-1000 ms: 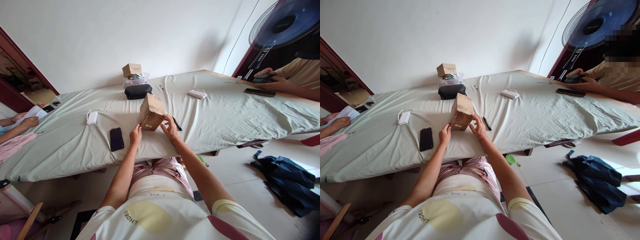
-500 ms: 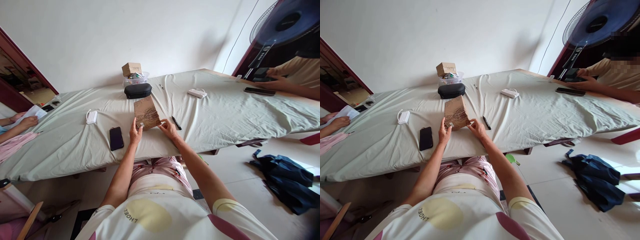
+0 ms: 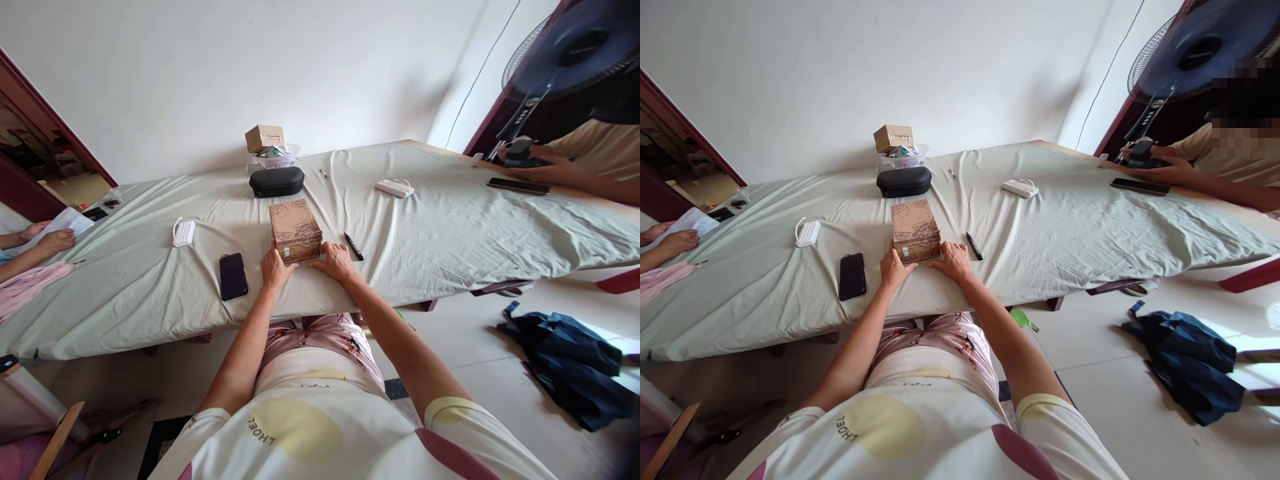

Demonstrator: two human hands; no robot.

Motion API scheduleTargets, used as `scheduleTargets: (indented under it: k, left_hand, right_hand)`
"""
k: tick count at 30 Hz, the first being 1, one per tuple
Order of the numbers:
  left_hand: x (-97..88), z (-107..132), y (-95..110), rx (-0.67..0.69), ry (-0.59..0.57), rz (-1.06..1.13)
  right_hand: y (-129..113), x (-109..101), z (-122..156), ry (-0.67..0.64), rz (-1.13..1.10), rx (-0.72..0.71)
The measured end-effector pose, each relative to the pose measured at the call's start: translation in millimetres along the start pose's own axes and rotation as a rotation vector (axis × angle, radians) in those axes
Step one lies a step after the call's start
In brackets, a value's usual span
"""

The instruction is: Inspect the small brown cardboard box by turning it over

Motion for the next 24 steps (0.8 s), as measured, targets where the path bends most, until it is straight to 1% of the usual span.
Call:
scheduleTargets:
  k: [3, 6, 9, 14, 17, 19, 22, 24]
  left_hand:
    - [1.1, 1, -1, -0.032, -0.018, -0.028]
    - [1.4, 0, -7, -0.094, -0.029, -0.009]
    - [2.2, -1, -12, -0.141, -0.046, 0.016]
    - [2.4, -1, -16, -0.173, -0.075, 0.043]
    - [2.4, -1, -17, -0.180, -0.092, 0.032]
    - [2.3, -2, -17, -0.172, -0.100, 0.028]
    - [1.8, -2, -15, -0.147, -0.104, 0.038]
    - [1.8, -2, -15, -0.131, -0.111, 0.044]
  right_hand:
    - [0, 3, 0, -0.008, -0.045, -0.037]
    - [0, 5, 0, -0.008, -0.064, -0.072]
    - [1, 7, 0, -0.025, -0.067, -0.078]
    - [0, 9, 0, -0.057, -0.090, -0.087]
    - [-1, 6, 1, -0.049, -0.115, -0.081]
    - [2, 0, 2, 0.008, -0.147, -0.046]
    - [8, -16, 7, 0.199, -0.246, 0.011]
    - [9, -24, 10, 0.303, -0.317, 0.007]
Point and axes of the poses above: each hand's wrist, its own z-axis away from the middle knuckle, its own x-axis out of the palm, y = z × x, the point moved 8 cm from there along -z, towards the middle knuckle, and after that the axes turned 8 degrees about -x, right-handed, at the moved point
